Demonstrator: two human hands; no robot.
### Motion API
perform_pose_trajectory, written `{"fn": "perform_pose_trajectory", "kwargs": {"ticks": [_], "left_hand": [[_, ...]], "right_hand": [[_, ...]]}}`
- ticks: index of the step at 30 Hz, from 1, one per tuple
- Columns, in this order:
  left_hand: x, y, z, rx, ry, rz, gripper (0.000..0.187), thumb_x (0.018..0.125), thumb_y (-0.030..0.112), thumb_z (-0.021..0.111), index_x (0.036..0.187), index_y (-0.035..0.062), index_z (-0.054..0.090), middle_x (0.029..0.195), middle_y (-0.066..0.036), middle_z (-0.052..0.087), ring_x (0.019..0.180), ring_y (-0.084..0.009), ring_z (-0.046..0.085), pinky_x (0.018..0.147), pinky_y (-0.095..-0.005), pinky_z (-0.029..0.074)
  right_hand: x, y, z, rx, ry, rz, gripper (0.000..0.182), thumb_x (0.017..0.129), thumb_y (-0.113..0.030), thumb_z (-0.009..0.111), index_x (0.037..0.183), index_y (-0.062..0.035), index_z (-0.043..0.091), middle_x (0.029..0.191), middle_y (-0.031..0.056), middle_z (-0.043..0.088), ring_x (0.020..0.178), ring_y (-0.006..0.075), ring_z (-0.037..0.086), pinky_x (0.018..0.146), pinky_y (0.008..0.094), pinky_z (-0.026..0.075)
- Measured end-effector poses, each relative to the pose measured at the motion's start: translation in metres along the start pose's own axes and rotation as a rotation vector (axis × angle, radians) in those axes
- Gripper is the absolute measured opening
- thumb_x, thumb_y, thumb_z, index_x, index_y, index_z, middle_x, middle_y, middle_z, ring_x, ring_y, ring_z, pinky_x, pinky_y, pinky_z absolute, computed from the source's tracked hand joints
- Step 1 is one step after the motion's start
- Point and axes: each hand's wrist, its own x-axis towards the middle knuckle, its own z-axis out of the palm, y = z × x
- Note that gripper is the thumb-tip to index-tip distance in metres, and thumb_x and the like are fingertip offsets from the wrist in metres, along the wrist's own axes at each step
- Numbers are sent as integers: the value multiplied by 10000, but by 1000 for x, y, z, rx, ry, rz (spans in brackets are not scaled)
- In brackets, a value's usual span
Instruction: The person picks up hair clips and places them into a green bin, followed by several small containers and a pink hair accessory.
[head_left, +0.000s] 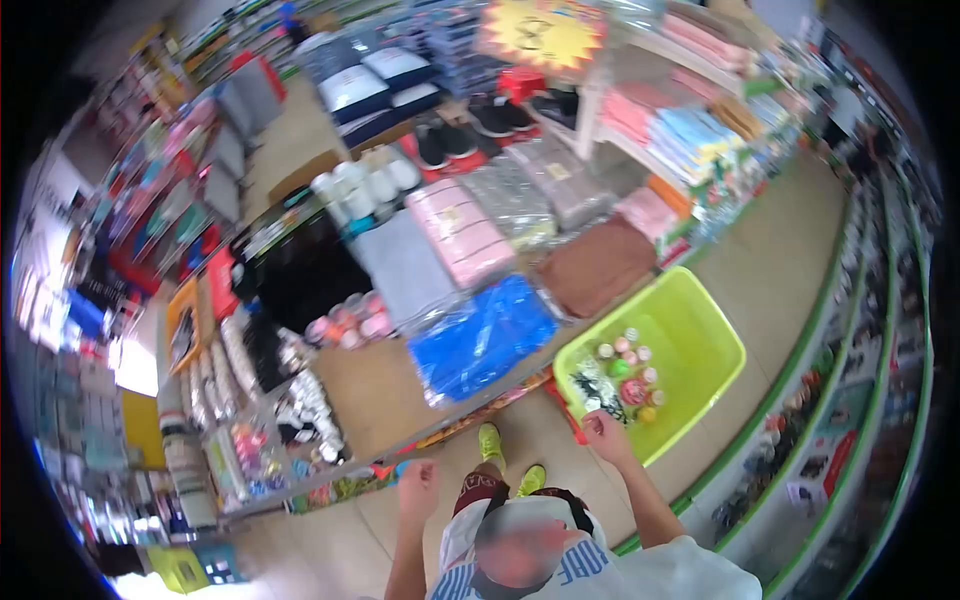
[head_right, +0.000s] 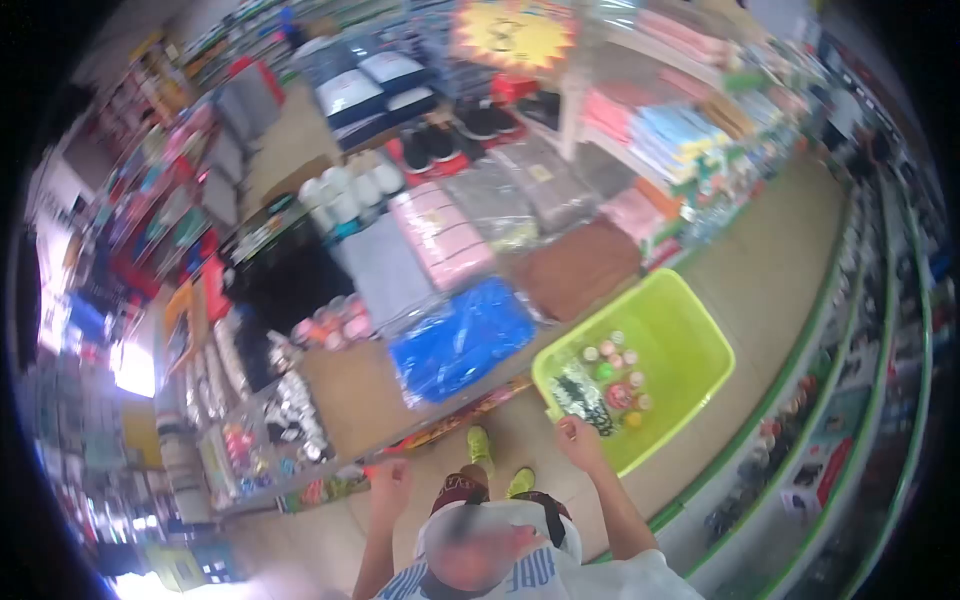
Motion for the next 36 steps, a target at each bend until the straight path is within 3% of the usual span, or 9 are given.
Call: {"fn": "perform_pose_trajectory", "kwargs": {"ticks": [4, 7, 13, 15, 18, 22, 28, 31, 36], "left_hand": [[-60, -45, -42, -39, 24, -221, 118, 871, 111, 653, 959, 33, 659, 843, -127, 676, 738, -241, 668, 668, -346, 532], [-47, -76, -68, -64, 36, -215, 125, 867, 106, 652, 966, 30, 655, 860, -135, 672, 746, -250, 667, 676, -344, 532], [44, -120, -129, -126, 54, -153, 161, 864, 108, 659, 1005, 33, 643, 887, -137, 673, 785, -260, 668, 706, -349, 531], [83, -134, -142, -160, 46, -143, 151, 869, 116, 652, 992, 31, 635, 891, -143, 669, 792, -281, 664, 706, -366, 529], [145, -149, -148, -129, -9, -117, 148, 880, 138, 630, 974, 26, 608, 907, -162, 658, 815, -331, 655, 709, -412, 522], [236, -157, -140, 81, -180, -87, 221, 884, 183, 582, 1037, 34, 525, 964, -228, 627, 895, -419, 634, 744, -501, 516], [328, -161, -100, 242, -246, -21, 533, 864, 208, 590, 1347, 75, 405, 1112, -218, 626, 921, -404, 659, 766, -506, 539], [346, -162, -90, 293, -264, 23, 663, 864, 216, 597, 1446, 95, 304, 1161, -209, 628, 930, -388, 673, 773, -500, 545], [359, -166, -83, 330, -276, 17, 596, 875, 219, 594, 1399, 99, 337, 1150, -208, 645, 912, -392, 680, 762, -498, 550]], "right_hand": [[25, -72, 72, 10, -189, -161, 195, 863, -177, 655, 1007, -48, 639, 810, 95, 694, 757, 193, 686, 699, 322, 546], [37, -114, 131, -12, -308, -251, 184, 889, -153, 662, 1017, -23, 635, 788, 52, 657, 708, 137, 629, 678, 281, 513], [80, -185, 247, -51, -482, -293, 201, 886, -172, 673, 1014, -22, 631, 799, 69, 671, 713, 170, 646, 676, 307, 521], [107, -198, 281, -196, -493, -440, 216, 878, -189, 676, 1004, -21, 626, 808, 100, 681, 728, 233, 668, 674, 346, 531], [154, -227, 319, -238, -455, -405, 238, 874, -207, 669, 1011, -21, 615, 805, 122, 679, 747, 291, 676, 673, 384, 533], [208, -247, 368, -357, -393, -431, 491, 867, -220, 660, 1292, -55, 478, 828, 144, 683, 762, 328, 676, 661, 442, 522], [245, -275, 414, -621, -235, -381, 681, 830, -149, 641, 1421, -71, 311, 852, 227, 650, 824, 417, 652, 719, 531, 490], [248, -282, 423, -554, -181, -234, 627, 860, -169, 596, 1416, -71, 324, 942, 253, 632, 884, 431, 640, 757, 531, 488], [251, -295, 429, -347, -42, 103, 507, 934, -219, 483, 1402, -70, 355, 1165, 319, 586, 1037, 465, 610, 851, 532, 482]]}}
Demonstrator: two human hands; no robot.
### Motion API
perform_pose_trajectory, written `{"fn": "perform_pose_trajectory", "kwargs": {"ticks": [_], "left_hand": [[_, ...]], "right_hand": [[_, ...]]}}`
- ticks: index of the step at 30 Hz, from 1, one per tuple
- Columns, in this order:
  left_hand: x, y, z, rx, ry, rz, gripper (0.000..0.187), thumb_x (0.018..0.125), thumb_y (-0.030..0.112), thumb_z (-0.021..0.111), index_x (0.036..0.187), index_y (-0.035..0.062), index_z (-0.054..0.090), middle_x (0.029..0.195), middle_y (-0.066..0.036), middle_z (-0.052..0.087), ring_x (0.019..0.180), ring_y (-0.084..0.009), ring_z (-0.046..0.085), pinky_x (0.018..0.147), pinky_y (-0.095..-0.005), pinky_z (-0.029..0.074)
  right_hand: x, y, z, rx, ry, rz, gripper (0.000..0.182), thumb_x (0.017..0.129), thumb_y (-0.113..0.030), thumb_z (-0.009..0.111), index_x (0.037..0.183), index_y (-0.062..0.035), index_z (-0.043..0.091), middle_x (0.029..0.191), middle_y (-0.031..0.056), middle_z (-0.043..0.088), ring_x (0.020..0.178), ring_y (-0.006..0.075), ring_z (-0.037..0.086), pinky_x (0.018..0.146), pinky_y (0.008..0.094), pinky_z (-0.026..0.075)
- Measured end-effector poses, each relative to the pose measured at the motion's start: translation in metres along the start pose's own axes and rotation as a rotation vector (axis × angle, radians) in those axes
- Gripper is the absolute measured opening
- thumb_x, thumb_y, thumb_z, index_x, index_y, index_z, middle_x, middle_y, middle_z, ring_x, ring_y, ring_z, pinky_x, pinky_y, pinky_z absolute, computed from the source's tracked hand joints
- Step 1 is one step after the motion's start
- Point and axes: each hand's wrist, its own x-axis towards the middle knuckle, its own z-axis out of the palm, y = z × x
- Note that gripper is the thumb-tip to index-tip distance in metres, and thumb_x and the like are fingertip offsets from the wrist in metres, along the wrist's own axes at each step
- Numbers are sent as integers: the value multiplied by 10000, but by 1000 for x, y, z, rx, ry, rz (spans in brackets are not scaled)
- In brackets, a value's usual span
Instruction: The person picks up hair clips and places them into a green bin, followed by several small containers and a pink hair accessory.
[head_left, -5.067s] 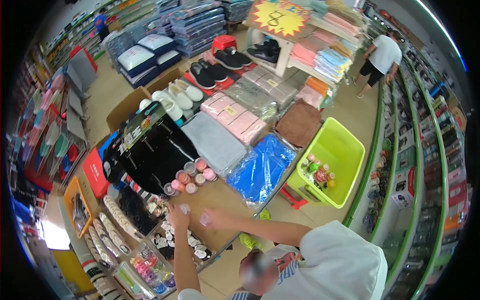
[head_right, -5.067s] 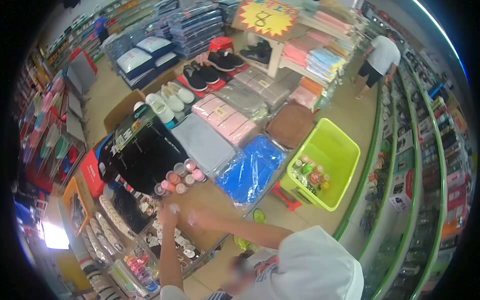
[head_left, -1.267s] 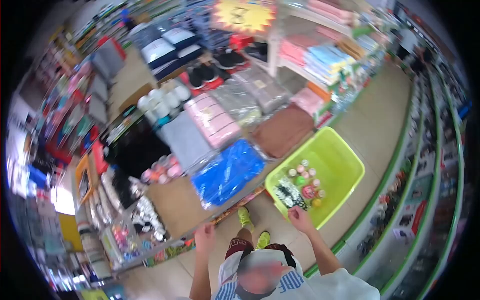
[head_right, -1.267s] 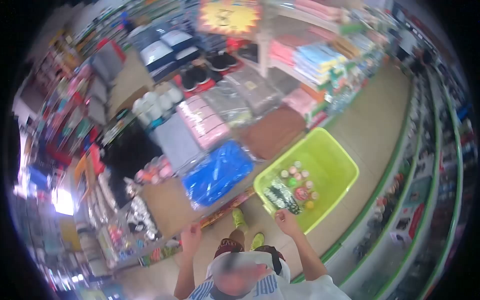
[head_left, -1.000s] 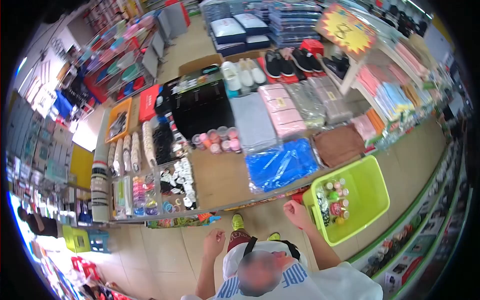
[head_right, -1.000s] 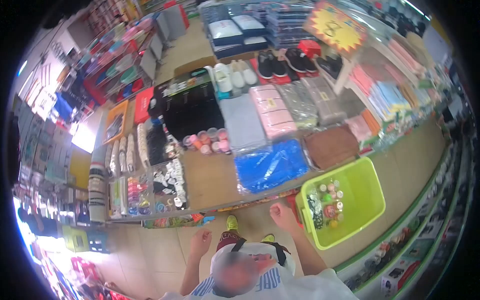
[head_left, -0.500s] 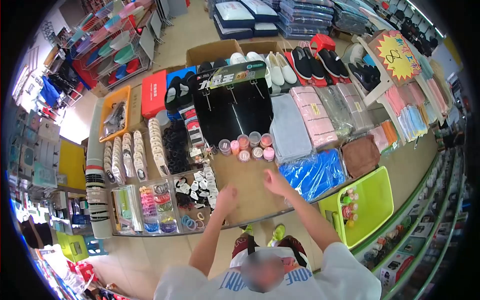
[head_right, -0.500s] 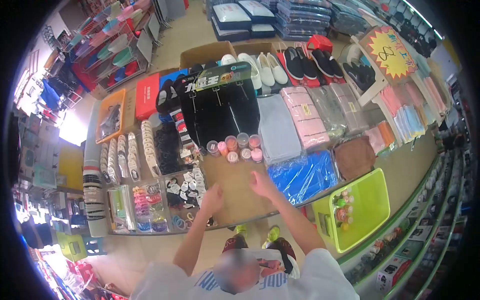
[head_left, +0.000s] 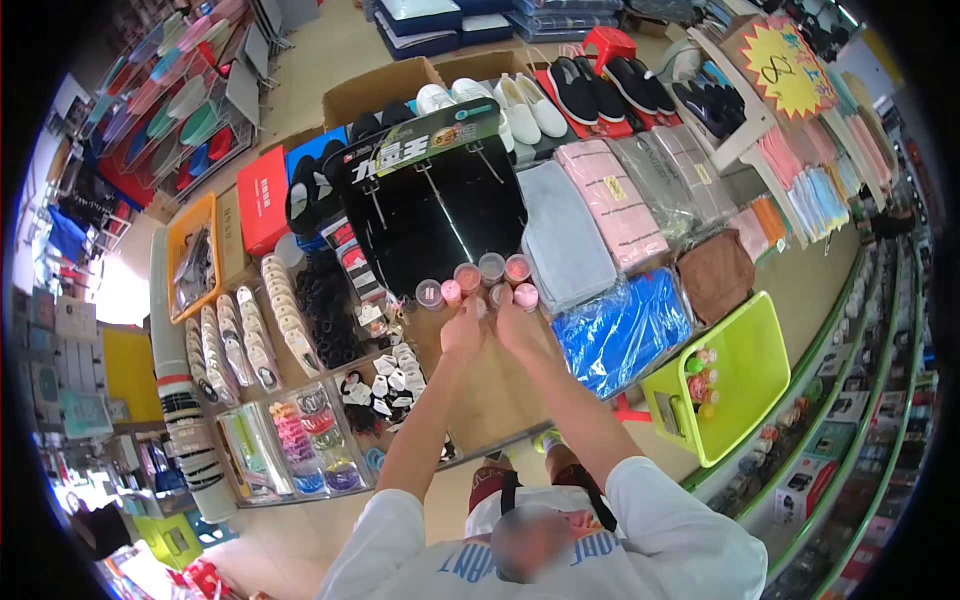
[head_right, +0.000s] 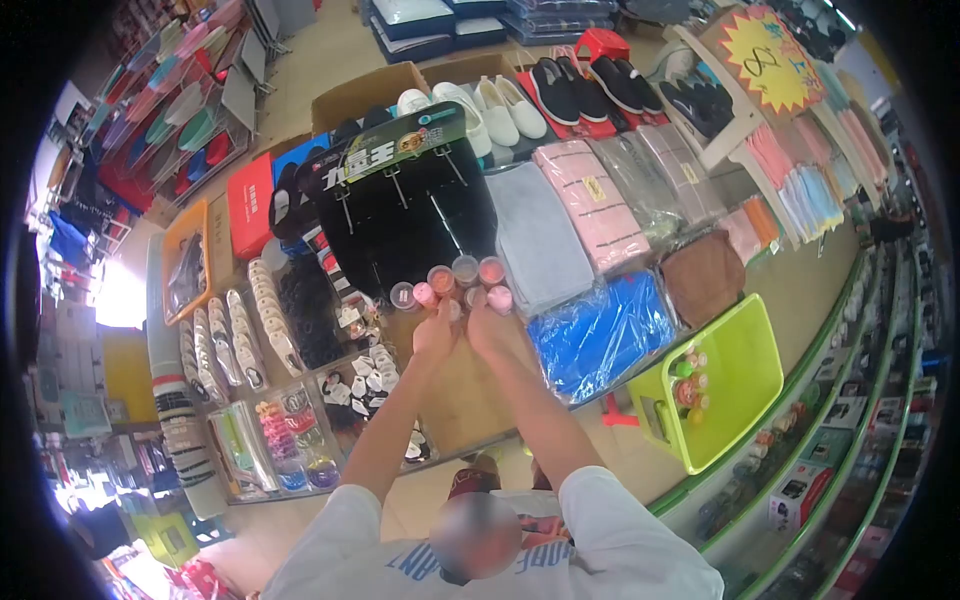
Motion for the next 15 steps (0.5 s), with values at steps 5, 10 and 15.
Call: {"fn": "perform_pose_trajectory", "kwargs": {"ticks": [5, 10, 15], "left_hand": [[11, -3, 5, 112, -77, 37, 561, 879, 220, 599, 1360, 75, 349, 1029, -211, 683, 866, -387, 692, 741, -494, 555], [7, 6, -2, 203, -82, 7, 672, 831, 290, 697, 1326, -15, 360, 938, -187, 701, 839, -357, 705, 732, -450, 568], [4, 10, -3, 295, -172, -31, 644, 796, 338, 739, 1249, -5, 437, 984, -183, 700, 853, -328, 710, 744, -434, 571]], "right_hand": [[-11, -25, -22, -37, -97, -80, 432, 980, -228, 362, 1374, -54, 381, 1212, 336, 580, 1102, 470, 596, 918, 525, 467], [14, 2, 20, 7, -36, -114, 447, 933, -155, 447, 1357, -29, 384, 1065, 313, 636, 977, 459, 641, 823, 553, 496], [11, 8, 26, -26, 32, -167, 454, 902, -150, 514, 1325, -24, 406, 933, 272, 671, 860, 447, 666, 740, 552, 516]]}}
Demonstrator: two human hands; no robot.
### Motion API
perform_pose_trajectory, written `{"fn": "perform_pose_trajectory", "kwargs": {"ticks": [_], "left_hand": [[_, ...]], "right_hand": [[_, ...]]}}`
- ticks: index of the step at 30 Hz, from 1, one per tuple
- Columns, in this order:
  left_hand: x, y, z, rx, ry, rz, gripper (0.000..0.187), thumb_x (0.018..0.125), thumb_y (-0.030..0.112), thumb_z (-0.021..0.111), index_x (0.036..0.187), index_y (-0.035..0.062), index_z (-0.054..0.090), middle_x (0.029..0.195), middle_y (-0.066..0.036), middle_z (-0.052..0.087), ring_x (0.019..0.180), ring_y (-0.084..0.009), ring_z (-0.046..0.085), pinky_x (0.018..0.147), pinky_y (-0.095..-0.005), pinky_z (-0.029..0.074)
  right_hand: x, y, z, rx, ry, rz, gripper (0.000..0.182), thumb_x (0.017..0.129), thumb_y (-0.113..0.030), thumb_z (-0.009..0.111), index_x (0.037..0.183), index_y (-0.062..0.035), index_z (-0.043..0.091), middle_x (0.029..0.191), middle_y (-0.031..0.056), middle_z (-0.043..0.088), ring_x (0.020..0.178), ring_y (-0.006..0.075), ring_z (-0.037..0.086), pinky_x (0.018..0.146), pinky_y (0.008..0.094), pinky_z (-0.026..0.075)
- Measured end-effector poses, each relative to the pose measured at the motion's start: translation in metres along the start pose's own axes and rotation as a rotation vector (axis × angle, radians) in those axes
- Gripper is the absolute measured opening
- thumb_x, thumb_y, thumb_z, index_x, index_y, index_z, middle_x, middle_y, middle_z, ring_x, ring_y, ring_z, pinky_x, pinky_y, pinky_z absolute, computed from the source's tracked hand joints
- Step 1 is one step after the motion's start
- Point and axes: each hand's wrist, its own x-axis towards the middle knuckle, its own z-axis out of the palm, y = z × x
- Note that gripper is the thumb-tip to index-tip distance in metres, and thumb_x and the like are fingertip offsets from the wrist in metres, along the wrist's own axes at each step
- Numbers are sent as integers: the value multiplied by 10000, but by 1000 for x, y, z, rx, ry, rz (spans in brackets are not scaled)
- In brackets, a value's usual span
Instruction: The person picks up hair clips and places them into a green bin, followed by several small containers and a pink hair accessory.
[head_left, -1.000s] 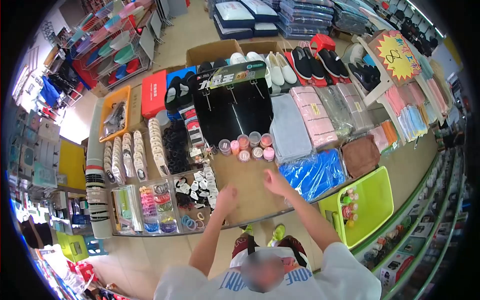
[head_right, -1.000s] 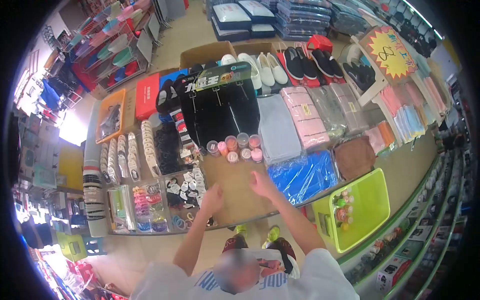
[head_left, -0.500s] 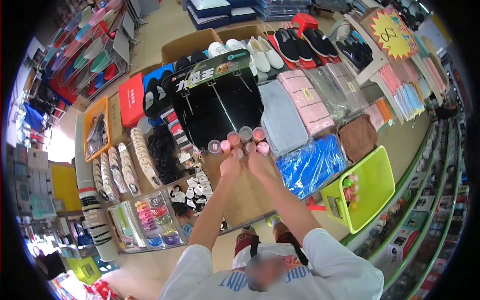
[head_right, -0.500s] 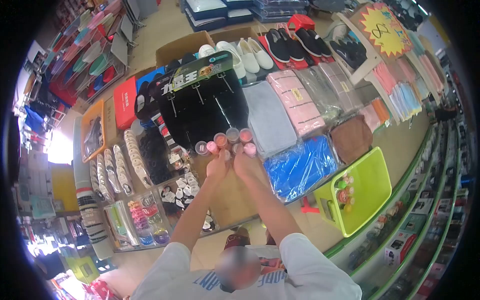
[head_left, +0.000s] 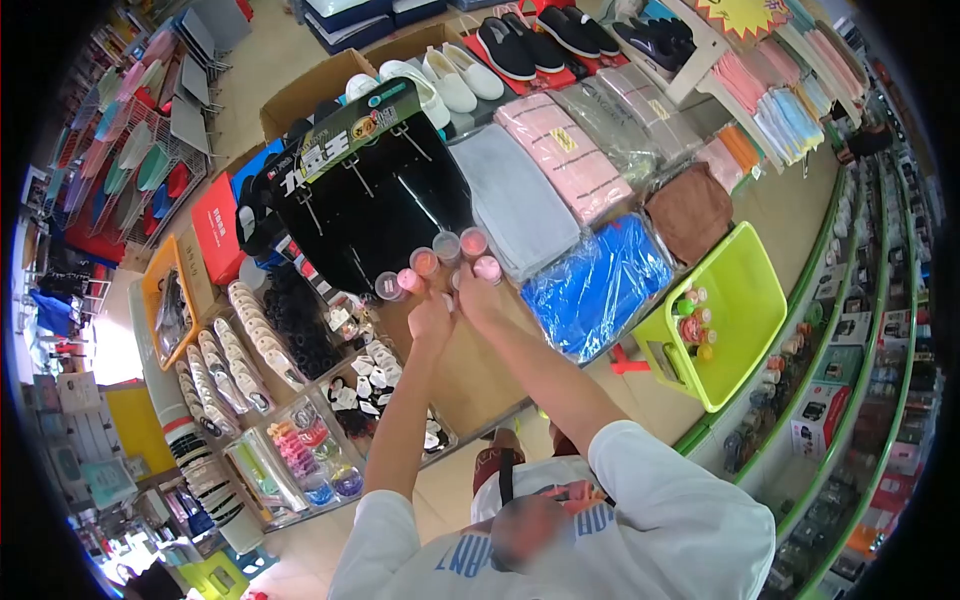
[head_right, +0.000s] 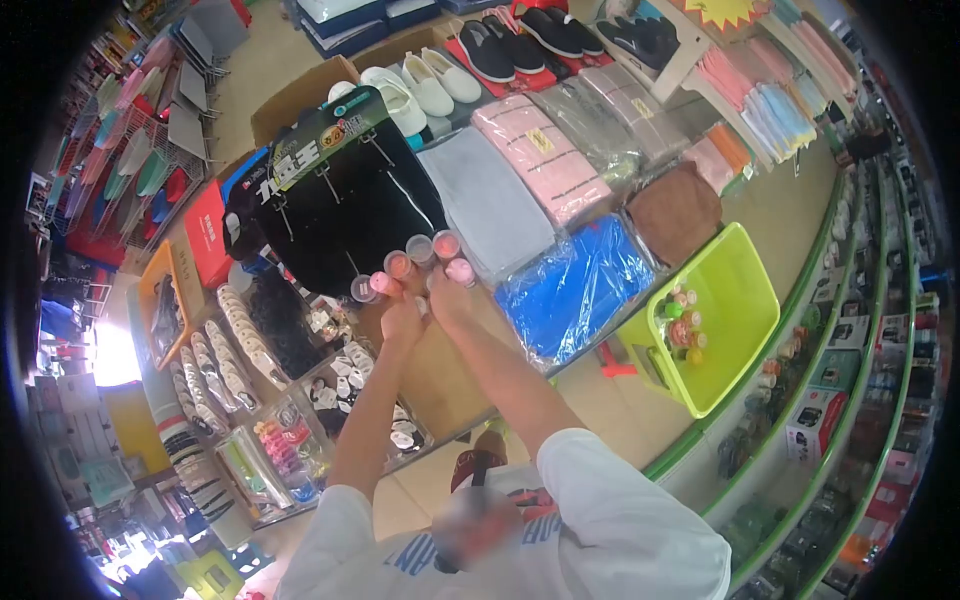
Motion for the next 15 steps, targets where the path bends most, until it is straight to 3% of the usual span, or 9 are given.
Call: {"fn": "perform_pose_trajectory", "kwargs": {"ticks": [3, 5, 6, 8, 12, 15], "left_hand": [[-9, 2, -8, 27, 15, 11, 579, 788, 340, 744, 1186, 7, 489, 1018, -185, 692, 878, -317, 710, 746, -428, 571], [-24, -1, -12, -22, 48, 21, 538, 775, 348, 753, 1136, 15, 534, 1047, -180, 647, 936, -323, 680, 775, -425, 562], [-34, -3, -11, -20, 57, 14, 538, 775, 348, 753, 1136, 15, 534, 1047, -180, 647, 936, -323, 680, 775, -425, 562], [-61, -5, -5, -60, 269, 58, 487, 743, 332, 774, 1078, 38, 576, 1033, -173, 584, 996, -332, 617, 819, -432, 536], [-124, 0, -4, -119, 361, 85, 475, 711, 305, 794, 1055, 49, 589, 1049, -179, 530, 1039, -355, 551, 853, -455, 501], [-165, 4, 15, -370, 362, 121, 472, 726, 268, 796, 1067, 33, 569, 1017, -206, 541, 1035, -399, 533, 851, -483, 480]], "right_hand": [[0, 9, 6, -13, -84, 31, 429, 899, -170, 555, 1285, -25, 436, 939, 263, 665, 852, 434, 659, 733, 529, 521], [1, 36, 39, 388, -10, 125, 385, 904, -235, 603, 1213, -34, 492, 941, 242, 660, 843, 416, 648, 722, 505, 520], [-11, 32, 24, 392, -12, 114, 385, 904, -235, 603, 1213, -34, 492, 941, 242, 660, 843, 416, 648, 722, 505, 520], [-52, 17, -35, 29, -21, -210, 379, 899, -313, 645, 1143, -39, 551, 949, 220, 651, 830, 400, 636, 713, 482, 511], [-121, 10, -82, 56, 113, -239, 402, 853, -352, 710, 1083, -46, 584, 921, 205, 641, 825, 393, 632, 719, 475, 500], [-174, 40, -85, 151, 127, -129, 458, 795, -380, 768, 1066, -56, 592, 948, 206, 628, 856, 389, 622, 749, 466, 497]]}}
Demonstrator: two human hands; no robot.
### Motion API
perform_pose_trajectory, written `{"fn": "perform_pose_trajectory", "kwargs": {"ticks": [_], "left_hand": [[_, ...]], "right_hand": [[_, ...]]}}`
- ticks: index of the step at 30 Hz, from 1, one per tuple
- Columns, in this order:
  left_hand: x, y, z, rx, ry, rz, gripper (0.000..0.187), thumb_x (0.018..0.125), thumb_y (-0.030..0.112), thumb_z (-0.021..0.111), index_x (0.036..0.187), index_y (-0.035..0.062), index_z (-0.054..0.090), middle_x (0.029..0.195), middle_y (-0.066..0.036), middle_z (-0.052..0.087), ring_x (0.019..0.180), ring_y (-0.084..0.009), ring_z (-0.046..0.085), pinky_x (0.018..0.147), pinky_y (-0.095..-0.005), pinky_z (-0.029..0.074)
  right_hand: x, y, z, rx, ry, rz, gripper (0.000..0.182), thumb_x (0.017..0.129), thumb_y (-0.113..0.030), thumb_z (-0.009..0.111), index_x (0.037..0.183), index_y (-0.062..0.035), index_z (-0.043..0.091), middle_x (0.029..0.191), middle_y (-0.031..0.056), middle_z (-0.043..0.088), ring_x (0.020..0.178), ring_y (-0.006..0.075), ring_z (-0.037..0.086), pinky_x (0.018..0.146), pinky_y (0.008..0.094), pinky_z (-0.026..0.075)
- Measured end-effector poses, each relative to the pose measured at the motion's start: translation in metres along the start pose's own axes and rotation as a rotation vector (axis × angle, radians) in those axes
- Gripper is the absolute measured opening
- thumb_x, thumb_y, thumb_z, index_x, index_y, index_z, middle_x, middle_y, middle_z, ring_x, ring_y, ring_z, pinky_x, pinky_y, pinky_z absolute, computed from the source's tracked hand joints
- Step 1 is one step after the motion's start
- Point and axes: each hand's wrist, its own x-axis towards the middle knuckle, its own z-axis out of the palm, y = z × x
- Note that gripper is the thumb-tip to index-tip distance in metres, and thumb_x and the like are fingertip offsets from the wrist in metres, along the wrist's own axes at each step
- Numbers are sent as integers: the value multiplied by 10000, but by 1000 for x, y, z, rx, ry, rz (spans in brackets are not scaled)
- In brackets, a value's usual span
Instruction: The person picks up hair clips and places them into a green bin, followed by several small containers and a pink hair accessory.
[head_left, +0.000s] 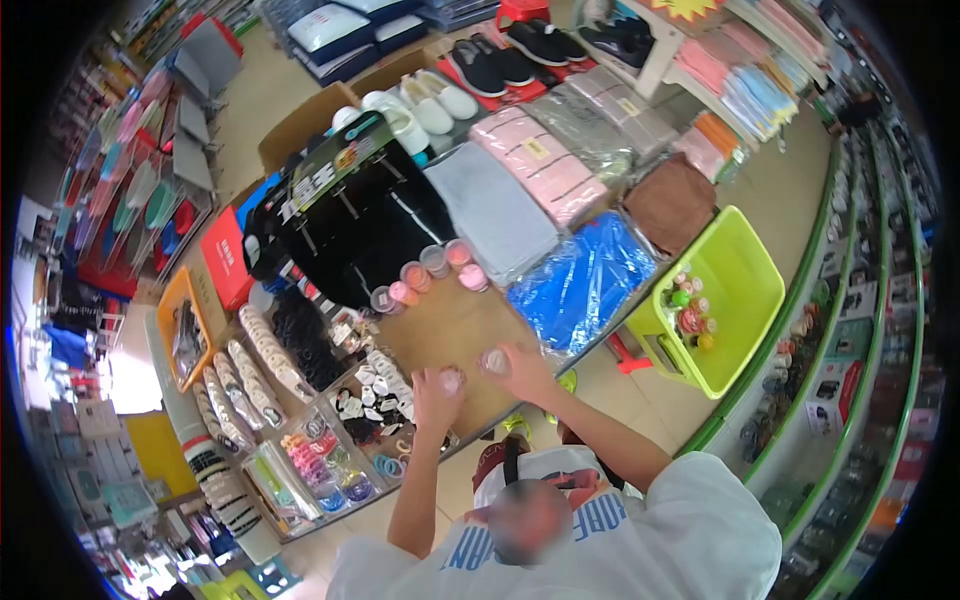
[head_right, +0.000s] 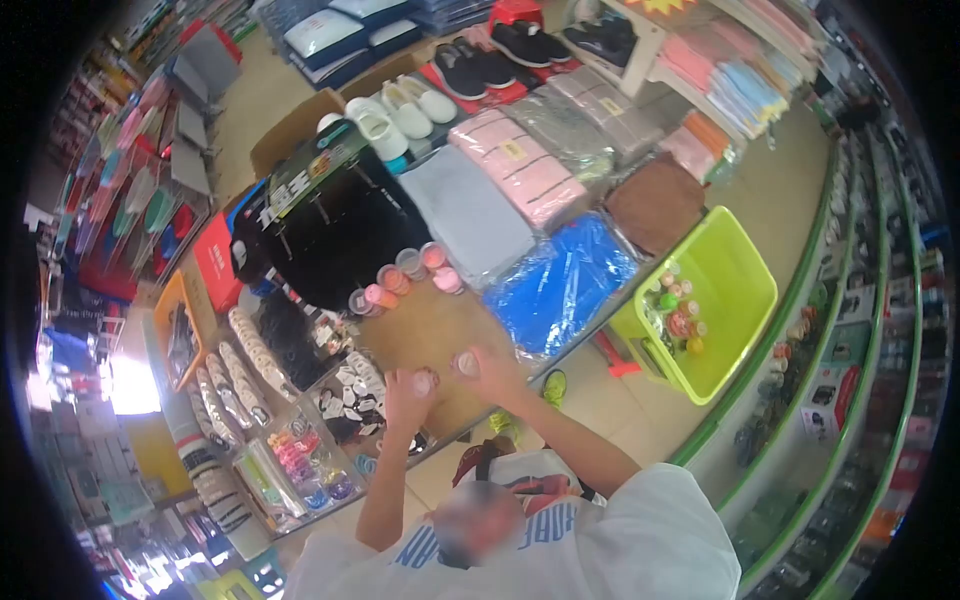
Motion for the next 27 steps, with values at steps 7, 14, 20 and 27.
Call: {"fn": "perform_pose_trajectory", "kwargs": {"ticks": [7, 14, 20, 27], "left_hand": [[-68, 68, 18, -270, -339, -136, 535, 763, 298, 799, 1093, -16, 518, 1016, -234, 624, 939, -348, 653, 819, -442, 515], [-49, 171, 109, -162, -435, 276, 632, 767, 282, 804, 1214, -36, 490, 1090, -215, 619, 937, -311, 657, 803, -393, 527], [-37, 330, 174, -362, -714, 306, 682, 768, 232, 825, 1270, -42, 454, 1141, -197, 596, 1025, -284, 628, 859, -377, 524], [-48, 433, 236, -302, -901, 467, 774, 747, 262, 855, 1332, -22, 437, 1179, -184, 567, 1066, -261, 602, 895, -362, 509]], "right_hand": [[-106, 80, -82, 97, -108, 214, 592, 768, -452, 777, 1110, -15, 572, 1064, 210, 630, 981, 362, 632, 838, 427, 510], [-182, 168, -164, 270, 52, 432, 626, 768, -437, 782, 1159, -1, 561, 1019, 199, 668, 936, 325, 667, 814, 395, 532], [-228, 235, -264, 701, 188, 436, 578, 764, -350, 818, 1151, 0, 570, 1014, 155, 675, 916, 237, 670, 790, 354, 539], [-246, 331, -344, 560, 248, 507, 562, 769, -316, 819, 1171, -11, 572, 1017, 129, 680, 931, 220, 661, 797, 340, 539]]}}
